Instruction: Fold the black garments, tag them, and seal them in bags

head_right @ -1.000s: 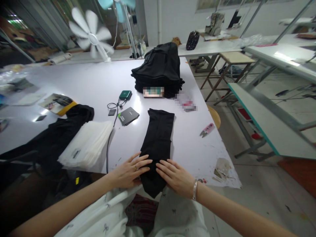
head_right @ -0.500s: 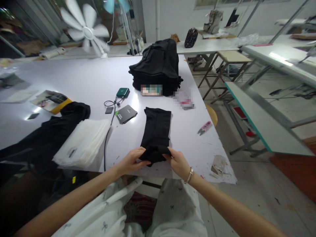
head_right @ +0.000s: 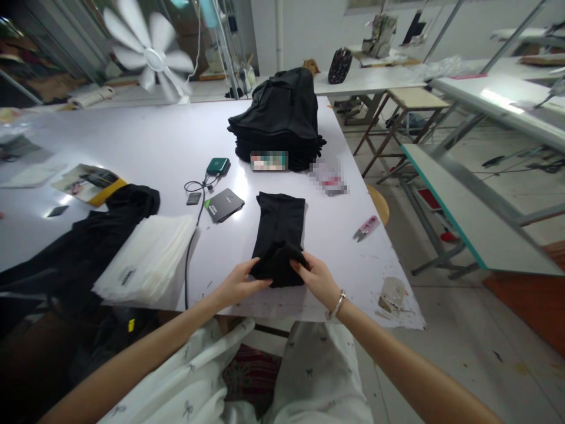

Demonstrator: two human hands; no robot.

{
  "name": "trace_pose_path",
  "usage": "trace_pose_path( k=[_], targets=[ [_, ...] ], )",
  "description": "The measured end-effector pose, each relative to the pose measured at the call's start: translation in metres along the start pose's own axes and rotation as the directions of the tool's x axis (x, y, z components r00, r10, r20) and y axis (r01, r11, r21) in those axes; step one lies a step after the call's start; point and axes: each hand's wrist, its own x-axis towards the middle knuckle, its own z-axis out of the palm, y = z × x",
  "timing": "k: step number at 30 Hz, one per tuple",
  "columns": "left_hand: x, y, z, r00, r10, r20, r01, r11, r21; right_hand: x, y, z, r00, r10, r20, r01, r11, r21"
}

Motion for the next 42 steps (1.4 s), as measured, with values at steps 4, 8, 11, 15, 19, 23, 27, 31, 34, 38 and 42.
trace_pose_path(
  k=[4,8,11,15,19,23,27,31,34,38,42],
  targets=[
    [0.003,0.014,0.002,0.997,-0.063,-0.049,0.06,0.996,-0.072,-0.003,-0.004,0.001,1.0,-0.008,0.021,0.008,0.999,0.033],
    [0.005,0.023,0.007,0.992,-0.029,-0.125,0.03,1.0,0.001,-0.008,-0.017,-0.003,0.986,-0.164,0.029,0.165,0.986,-0.034],
    [0.005,0.024,0.011,0.993,0.024,-0.113,-0.015,0.997,0.08,-0.005,-0.037,-0.016,0.887,-0.438,0.146,0.462,0.85,-0.253],
    [0.003,0.023,0.013,0.99,0.112,-0.09,-0.096,0.982,0.165,0.006,-0.071,-0.033,0.707,-0.463,0.534,0.707,0.482,-0.518],
    [-0.001,0.021,0.016,0.979,0.202,-0.033,-0.186,0.946,0.264,0.009,-0.093,-0.038,0.63,-0.364,0.686,0.777,0.283,-0.562],
    [-0.003,0.016,0.021,0.968,0.245,0.052,-0.247,0.904,0.35,-0.001,-0.098,-0.035,0.544,-0.296,0.785,0.835,0.103,-0.54],
    [-0.004,0.014,0.026,0.94,0.294,0.175,-0.342,0.807,0.482,-0.015,-0.097,-0.03,0.426,-0.267,0.864,0.899,0.018,-0.438],
    [-0.005,0.018,0.026,0.921,0.317,0.228,-0.39,0.737,0.552,-0.019,-0.098,-0.03,0.434,-0.3,0.85,0.891,0.005,-0.453],
    [-0.006,0.021,0.022,0.916,0.338,0.214,-0.4,0.763,0.508,-0.018,-0.101,-0.034,0.52,-0.307,0.797,0.846,0.056,-0.53],
    [-0.007,0.022,0.02,0.926,0.343,0.158,-0.378,0.83,0.411,-0.015,-0.099,-0.036,0.615,-0.311,0.725,0.786,0.164,-0.596],
    [-0.007,0.023,0.021,0.967,0.254,0.026,-0.249,0.915,0.317,-0.011,-0.095,-0.036,0.677,-0.371,0.636,0.736,0.358,-0.575]
  ],
)
